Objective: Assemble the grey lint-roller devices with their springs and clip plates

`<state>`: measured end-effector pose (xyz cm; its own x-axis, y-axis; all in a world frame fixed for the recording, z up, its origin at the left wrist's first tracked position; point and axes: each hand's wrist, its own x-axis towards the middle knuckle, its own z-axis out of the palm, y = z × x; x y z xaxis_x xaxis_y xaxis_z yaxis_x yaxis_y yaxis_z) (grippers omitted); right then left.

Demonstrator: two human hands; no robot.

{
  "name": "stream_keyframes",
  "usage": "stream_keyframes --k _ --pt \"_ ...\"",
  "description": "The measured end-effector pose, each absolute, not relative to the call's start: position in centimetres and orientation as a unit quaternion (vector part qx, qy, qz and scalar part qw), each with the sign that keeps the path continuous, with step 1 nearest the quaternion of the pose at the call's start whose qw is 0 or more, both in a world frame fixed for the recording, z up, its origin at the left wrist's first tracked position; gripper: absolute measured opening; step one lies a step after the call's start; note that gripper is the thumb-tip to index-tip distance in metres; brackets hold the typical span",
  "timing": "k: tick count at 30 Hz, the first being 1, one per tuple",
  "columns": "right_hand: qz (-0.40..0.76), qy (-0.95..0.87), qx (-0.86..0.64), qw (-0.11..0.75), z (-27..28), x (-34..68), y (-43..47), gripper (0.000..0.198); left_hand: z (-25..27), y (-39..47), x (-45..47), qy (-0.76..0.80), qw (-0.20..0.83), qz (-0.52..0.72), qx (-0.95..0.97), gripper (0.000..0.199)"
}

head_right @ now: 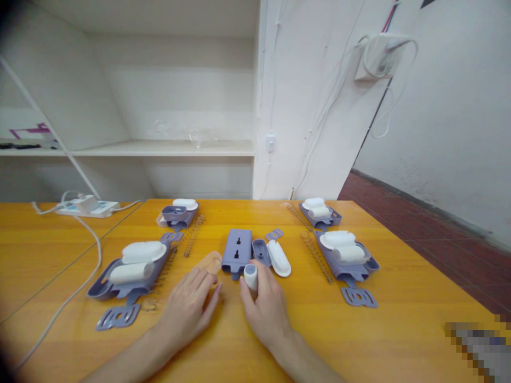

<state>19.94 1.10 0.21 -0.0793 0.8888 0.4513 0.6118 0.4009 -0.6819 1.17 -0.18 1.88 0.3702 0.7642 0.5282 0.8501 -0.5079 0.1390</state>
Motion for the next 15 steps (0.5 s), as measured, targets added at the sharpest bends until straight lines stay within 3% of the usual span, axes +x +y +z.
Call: stream_keyframes --k 5,15 --pt "0.22 -0.7 -0.525 0.431 0.3 19.9 1.6 0.032 1.3 0.8 1.4 -0.517 0.049 -0.257 -0.815 0.015" --pt "0.368 -0.655 -0.474 0.459 0.6 20.4 2.1 0.028 1.1 2.1 2.1 -0.515 0.025 -0.238 -0.823 0.056"
